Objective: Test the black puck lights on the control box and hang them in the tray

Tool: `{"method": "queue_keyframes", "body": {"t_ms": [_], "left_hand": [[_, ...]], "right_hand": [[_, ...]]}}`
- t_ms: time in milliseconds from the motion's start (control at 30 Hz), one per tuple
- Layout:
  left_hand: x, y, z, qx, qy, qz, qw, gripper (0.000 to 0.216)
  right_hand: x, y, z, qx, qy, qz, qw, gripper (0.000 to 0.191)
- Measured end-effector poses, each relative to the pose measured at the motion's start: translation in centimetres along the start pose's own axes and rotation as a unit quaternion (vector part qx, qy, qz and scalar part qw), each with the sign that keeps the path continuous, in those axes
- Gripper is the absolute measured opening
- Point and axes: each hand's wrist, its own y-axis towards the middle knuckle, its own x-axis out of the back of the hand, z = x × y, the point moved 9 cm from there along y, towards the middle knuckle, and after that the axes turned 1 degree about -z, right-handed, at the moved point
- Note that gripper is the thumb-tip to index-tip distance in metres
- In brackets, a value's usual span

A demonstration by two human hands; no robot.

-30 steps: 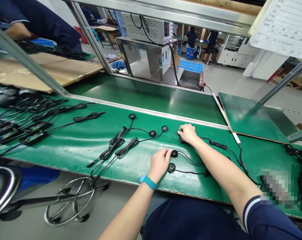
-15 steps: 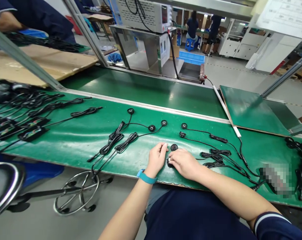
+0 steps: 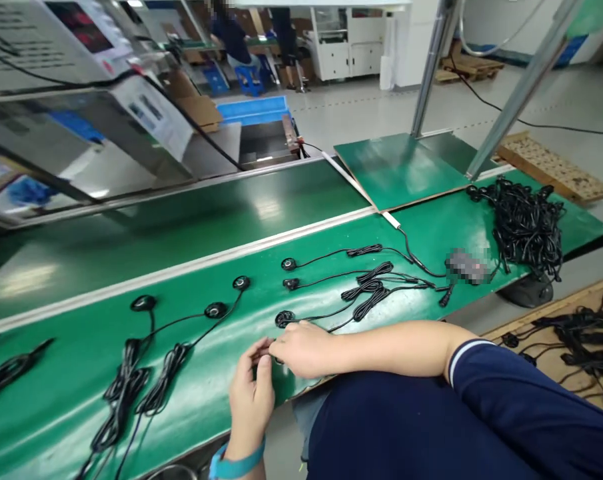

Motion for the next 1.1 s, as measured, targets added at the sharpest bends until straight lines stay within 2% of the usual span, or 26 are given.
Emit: {"method": "queue_keyframes", "body": {"t_ms": [67,133,200,267,300,367,467,600,700,800,900,1000,1100], "left_hand": [[0.2,0.5,0.2,0.009,-0.003,0.004,1.0,0.046],[0.2,1.7,0.4,0.017,0.001,0.018,1.0,0.045],[0.1,3.3,0.4,0.003,0.023,0.042,0.999,0.046],[-0.4,4.9,0.1,-0.032,0.051,0.085,0.995,0.046],[-0.8,5.5,0.0,-0.054,0.062,0.112,0.99,0.045],[-1.8,6.5,-0.6,-0.104,0.08,0.164,0.978,0.045],[-3.1,7.2,-1.3,-0.166,0.106,0.192,0.961,0.045],[-4.0,7.5,-2.2,-0.226,0.127,0.156,0.953,0.04],[-4.4,7.3,-2.7,-0.254,0.138,0.144,0.946,0.038],[-4.2,7.5,-2.6,-0.24,0.16,0.136,0.948,0.041],[-3.6,8.3,-2.3,-0.206,0.175,0.127,0.954,0.046],[-3.2,9.0,-2.1,-0.167,0.167,0.132,0.963,0.05],[-2.8,9.3,-2.0,-0.116,0.146,0.131,0.974,0.049]], "right_hand": [[1.5,-1.1,-0.2,0.002,0.013,-0.039,0.999,0.017],[3.9,-3.8,-1.4,0.006,0.031,-0.105,0.994,0.018],[6.5,-7.6,-4.2,-0.014,0.037,-0.158,0.987,0.014],[8.9,-11.4,-8.8,-0.092,0.013,-0.195,0.976,0.013],[9.6,-13.0,-11.2,-0.135,-0.003,-0.191,0.972,0.013],[9.9,-15.1,-14.9,-0.194,-0.021,-0.145,0.97,0.015],[9.4,-15.9,-17.9,-0.236,-0.007,-0.085,0.968,0.022],[9.1,-14.6,-18.9,-0.267,0.008,-0.046,0.963,0.021],[9.3,-13.8,-18.4,-0.27,-0.039,-0.021,0.962,0.019],[9.6,-13.3,-17.4,-0.257,-0.086,-0.008,0.963,0.02],[9.4,-13.1,-16.9,-0.241,-0.075,-0.004,0.968,0.016],[9.8,-13.1,-16.9,-0.227,-0.007,-0.046,0.973,0.016],[11.6,-13.3,-16.7,-0.2,0.068,-0.123,0.97,0.019]]}}
